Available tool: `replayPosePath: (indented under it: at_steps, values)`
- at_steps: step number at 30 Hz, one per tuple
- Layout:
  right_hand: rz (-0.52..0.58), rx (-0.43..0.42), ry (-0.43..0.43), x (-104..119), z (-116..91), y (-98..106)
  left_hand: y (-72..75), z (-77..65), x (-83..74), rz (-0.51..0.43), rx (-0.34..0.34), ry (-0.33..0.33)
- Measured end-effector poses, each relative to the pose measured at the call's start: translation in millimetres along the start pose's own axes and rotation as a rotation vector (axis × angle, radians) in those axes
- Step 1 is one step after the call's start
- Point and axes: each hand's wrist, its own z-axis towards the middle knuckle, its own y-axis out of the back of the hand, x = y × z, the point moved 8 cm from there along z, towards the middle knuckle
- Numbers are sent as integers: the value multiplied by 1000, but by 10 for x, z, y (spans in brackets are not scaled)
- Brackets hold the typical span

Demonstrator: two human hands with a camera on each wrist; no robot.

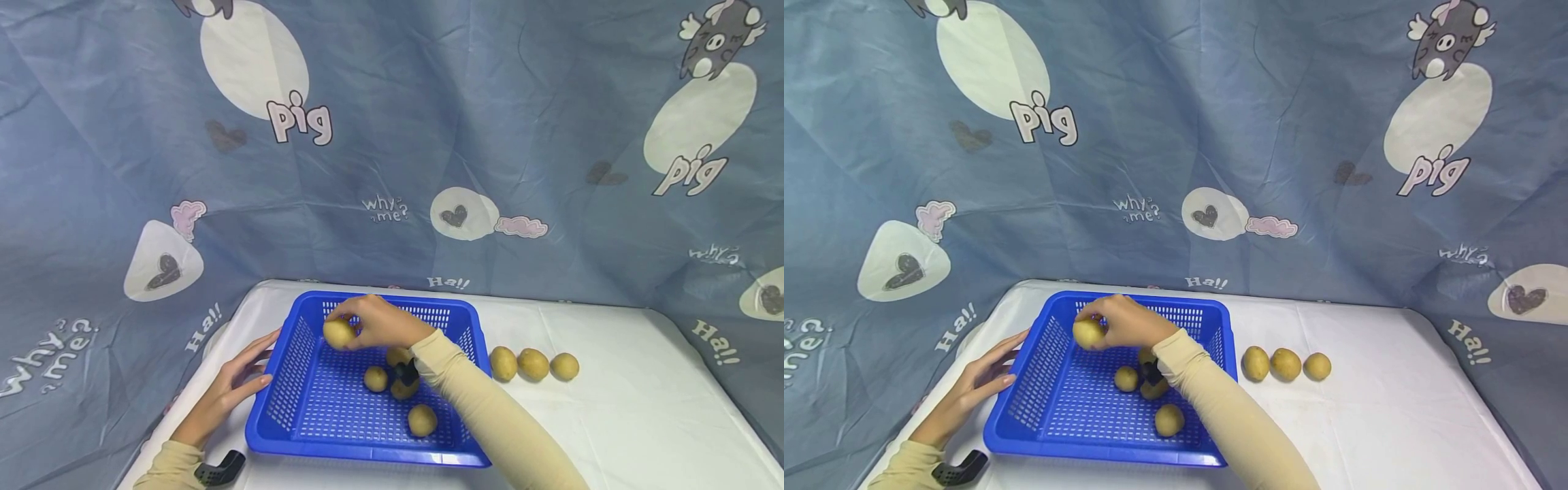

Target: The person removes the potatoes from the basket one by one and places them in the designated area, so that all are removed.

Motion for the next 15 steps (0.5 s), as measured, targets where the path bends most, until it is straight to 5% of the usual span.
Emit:
replayPosePath:
  at_steps: [15]
  values:
    - [191,-101,-20,-72,-144,229,-7,-4,-16,7,1,2]
